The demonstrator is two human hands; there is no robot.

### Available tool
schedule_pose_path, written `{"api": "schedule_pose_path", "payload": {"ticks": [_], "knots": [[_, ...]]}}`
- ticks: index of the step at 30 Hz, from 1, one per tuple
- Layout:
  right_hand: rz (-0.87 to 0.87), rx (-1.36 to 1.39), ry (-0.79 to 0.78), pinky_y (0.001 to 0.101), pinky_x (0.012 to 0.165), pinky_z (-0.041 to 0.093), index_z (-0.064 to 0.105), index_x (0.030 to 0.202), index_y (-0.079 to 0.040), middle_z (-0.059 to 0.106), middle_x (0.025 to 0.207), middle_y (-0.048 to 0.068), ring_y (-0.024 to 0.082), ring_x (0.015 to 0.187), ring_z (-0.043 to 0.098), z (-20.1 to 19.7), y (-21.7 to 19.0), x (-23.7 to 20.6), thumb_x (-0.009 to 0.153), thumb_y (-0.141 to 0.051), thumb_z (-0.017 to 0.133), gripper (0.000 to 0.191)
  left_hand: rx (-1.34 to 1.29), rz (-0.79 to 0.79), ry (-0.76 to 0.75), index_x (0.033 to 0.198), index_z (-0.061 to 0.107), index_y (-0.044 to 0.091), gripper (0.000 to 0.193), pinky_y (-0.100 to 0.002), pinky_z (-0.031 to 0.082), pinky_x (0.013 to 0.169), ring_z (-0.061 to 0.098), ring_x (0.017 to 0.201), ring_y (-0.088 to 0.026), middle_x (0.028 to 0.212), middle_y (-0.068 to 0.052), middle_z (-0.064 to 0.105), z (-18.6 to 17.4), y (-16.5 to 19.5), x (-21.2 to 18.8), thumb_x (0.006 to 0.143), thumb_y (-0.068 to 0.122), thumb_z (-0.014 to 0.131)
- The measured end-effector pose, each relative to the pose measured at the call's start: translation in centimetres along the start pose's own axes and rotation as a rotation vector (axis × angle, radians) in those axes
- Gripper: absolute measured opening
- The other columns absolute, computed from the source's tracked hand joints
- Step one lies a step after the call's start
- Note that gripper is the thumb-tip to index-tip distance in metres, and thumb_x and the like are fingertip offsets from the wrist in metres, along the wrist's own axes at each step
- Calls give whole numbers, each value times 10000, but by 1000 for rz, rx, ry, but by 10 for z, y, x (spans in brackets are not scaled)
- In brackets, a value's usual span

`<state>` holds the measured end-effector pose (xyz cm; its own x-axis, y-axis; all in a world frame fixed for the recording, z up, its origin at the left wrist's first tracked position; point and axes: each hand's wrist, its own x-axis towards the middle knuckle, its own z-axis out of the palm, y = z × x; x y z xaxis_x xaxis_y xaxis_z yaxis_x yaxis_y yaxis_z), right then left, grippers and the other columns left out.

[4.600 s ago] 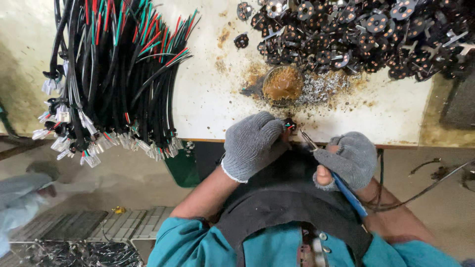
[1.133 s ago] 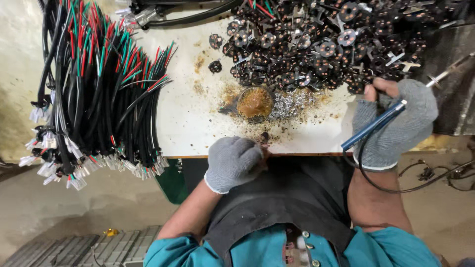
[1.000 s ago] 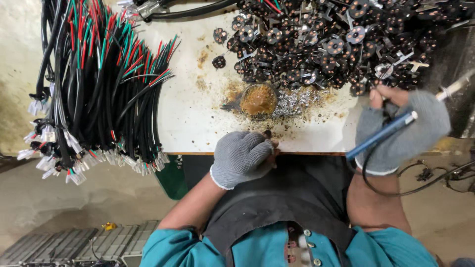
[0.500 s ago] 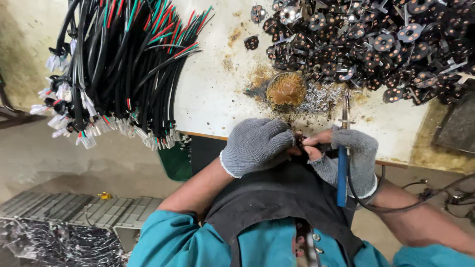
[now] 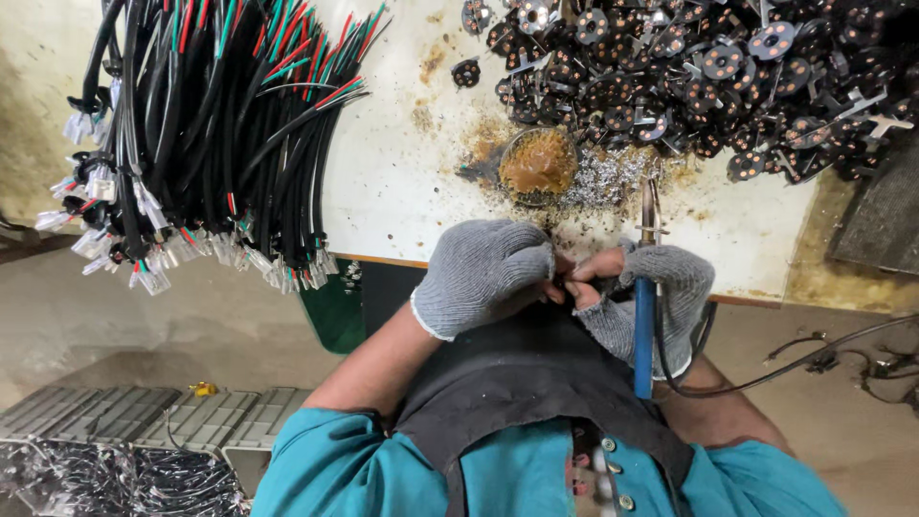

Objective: The person sits at a workbench and solders the ends of red and green wires from a bundle of cable assemblies, dipping them into a container of flux and applying a soldering iron to tin the wire tips, then sets the finished cable aside and picks up the next one.

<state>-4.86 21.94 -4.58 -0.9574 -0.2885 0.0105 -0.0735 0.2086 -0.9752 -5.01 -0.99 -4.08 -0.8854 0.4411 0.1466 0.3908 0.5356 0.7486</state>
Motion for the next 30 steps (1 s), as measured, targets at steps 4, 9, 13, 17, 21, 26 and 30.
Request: {"api": "schedule_pose_path", "payload": {"ticks": [4, 9, 13, 17, 21, 26, 30], "knots": [[132, -31, -93, 300, 687, 572, 732, 969, -76, 731, 831, 86, 172, 745, 707, -5, 7, -17, 858, -69, 823, 144, 33, -18, 20, 934, 651, 176, 287, -425, 508, 635, 673, 779, -278, 880, -30, 628, 6, -1, -2, 753, 318, 823], [-100, 157, 27, 335, 858, 626, 565, 1024, -91, 737, 1028, 99, 181, 946, 754, 0, 15, -22, 969, -90, 809, 251, 95, -40, 164, 950, 609, 112, 325, -412, 519, 652, 665, 792, -295, 933, -73, 650, 14, 1, -4, 733, 245, 810], [-68, 69, 38, 322, 860, 625, 570, 1086, -80, 759, 1061, 102, 177, 1001, 765, -8, -1, -4, 1020, -96, 728, 171, 25, 11, 215, 927, 611, 143, 294, -388, 530, 629, 698, 769, -267, 905, -44, 688, 1, -3, -10, 770, 204, 852], [166, -178, -19, 338, 847, 600, 674, 1092, -64, 761, 1032, 143, 230, 941, 759, -23, -26, 4, 942, -51, 725, 159, -111, 53, 273, 1018, 632, 150, 299, -355, 566, 666, 741, 824, -248, 965, -45, 724, -13, -12, -15, 814, 175, 850], [-83, -188, -109, 296, 875, 582, 561, 1084, -23, 762, 1083, 112, 214, 959, 745, -7, -18, 9, 970, -79, 709, 195, -74, 30, 201, 1093, 726, 208, 309, -345, 534, 624, 717, 759, -228, 937, -34, 735, -10, -12, -15, 818, 125, 839], [-108, -199, 64, 292, 857, 589, 569, 1137, -68, 752, 1123, 137, 235, 987, 748, 12, 3, 17, 1070, -13, 698, 156, -2, 67, 183, 1134, 741, 216, 387, -376, 522, 627, 705, 780, -238, 986, -19, 721, -9, -12, -15, 770, 166, 862], [169, 267, 149, 325, 846, 596, 596, 1054, -121, 708, 1206, 152, 219, 1010, 746, -2, -9, 9, 1030, -198, 715, 144, -7, 72, 180, 1106, 716, 204, 371, -388, 518, 647, 699, 804, -246, 1019, -14, 701, -10, -13, -14, 767, 217, 865]]}}
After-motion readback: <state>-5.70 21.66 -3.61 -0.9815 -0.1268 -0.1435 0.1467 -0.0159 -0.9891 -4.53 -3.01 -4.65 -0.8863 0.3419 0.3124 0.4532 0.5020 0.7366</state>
